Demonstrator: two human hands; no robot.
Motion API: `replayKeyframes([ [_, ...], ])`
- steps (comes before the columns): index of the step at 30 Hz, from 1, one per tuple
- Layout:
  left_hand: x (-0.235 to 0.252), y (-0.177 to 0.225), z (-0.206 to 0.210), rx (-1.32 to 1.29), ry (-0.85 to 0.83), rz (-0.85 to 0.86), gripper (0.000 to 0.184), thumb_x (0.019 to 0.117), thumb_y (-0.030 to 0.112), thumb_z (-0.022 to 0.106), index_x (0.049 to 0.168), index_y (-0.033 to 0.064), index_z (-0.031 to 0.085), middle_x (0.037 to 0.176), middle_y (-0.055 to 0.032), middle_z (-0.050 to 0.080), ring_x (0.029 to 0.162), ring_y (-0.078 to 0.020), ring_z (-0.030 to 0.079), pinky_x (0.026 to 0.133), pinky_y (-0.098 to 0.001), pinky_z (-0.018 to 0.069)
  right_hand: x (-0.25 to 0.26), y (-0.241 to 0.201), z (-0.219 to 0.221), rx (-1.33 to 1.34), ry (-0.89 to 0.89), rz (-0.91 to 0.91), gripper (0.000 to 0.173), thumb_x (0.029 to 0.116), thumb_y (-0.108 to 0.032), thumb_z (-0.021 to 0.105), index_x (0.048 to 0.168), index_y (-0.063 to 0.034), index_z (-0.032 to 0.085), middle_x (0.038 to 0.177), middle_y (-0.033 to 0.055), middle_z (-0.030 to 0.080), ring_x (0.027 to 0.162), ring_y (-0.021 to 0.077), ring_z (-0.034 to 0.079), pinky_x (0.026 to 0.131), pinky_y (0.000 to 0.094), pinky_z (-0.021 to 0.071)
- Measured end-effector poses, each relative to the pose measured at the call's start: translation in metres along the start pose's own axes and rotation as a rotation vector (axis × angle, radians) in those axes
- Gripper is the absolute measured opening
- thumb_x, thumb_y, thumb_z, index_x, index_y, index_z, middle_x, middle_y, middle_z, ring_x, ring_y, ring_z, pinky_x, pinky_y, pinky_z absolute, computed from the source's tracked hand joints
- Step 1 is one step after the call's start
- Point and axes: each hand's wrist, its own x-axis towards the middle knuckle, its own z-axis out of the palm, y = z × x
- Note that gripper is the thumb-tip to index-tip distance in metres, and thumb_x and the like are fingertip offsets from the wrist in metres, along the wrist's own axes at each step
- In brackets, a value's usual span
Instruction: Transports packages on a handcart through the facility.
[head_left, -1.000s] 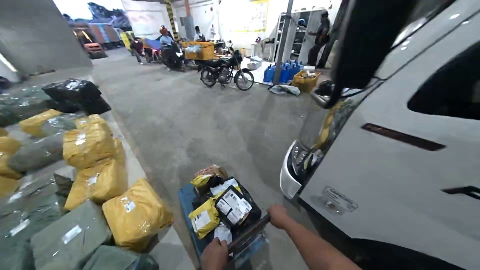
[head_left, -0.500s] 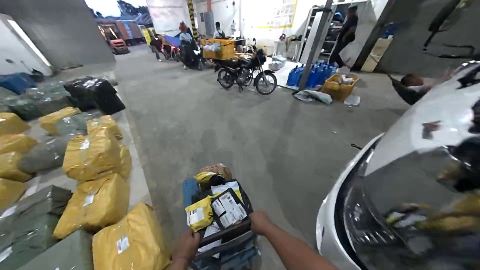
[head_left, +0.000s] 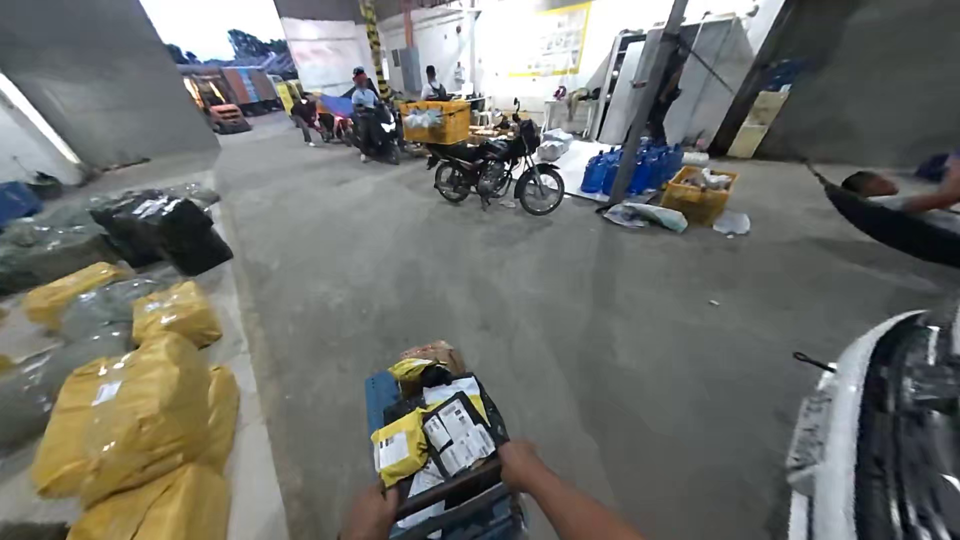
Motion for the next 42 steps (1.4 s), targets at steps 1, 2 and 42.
replayKeyframes([
  [1, 0.028, 0.004, -0.016, 0.002, 0.005, 0.005, 0.052, 0.1000, 0.052, 0.041, 0.115, 0.0137, 0.073, 0.114, -0.0147, 0.073, 0.111, -0.0349, 0.069, 0.090, -0.0615, 0.0543, 0.026, -0.005, -0.019, 0.007, 0.009, 0.005, 0.037, 0.0904, -0.028, 0.065, 0.117, -0.0029, 0.070, 0.127, 0.0227, 0.066, 0.124, 0.0440, 0.058, 0.102, 0.0702, 0.0420],
  [2, 0.057, 0.006, -0.031, -0.001, 0.014, 0.011, 0.053, 0.1002, 0.053, 0.041, 0.113, 0.0131, 0.073, 0.113, -0.0150, 0.074, 0.110, -0.0347, 0.069, 0.089, -0.0615, 0.0543, 0.051, -0.011, -0.039, 0.017, 0.018, 0.004, 0.037, 0.0898, -0.028, 0.066, 0.117, -0.0032, 0.071, 0.127, 0.0225, 0.066, 0.123, 0.0438, 0.059, 0.102, 0.0701, 0.0428],
  [42, 1.266, 0.085, -0.703, -0.107, -0.007, -0.073, 0.054, 0.1011, 0.054, 0.040, 0.117, 0.0149, 0.073, 0.116, -0.0131, 0.073, 0.111, -0.0329, 0.069, 0.091, -0.0606, 0.0543, 1.133, -0.326, -0.892, -0.054, -0.016, -0.032, 0.037, 0.0909, -0.029, 0.065, 0.119, -0.0048, 0.070, 0.124, 0.0224, 0.067, 0.121, 0.0424, 0.061, 0.100, 0.0685, 0.0452],
])
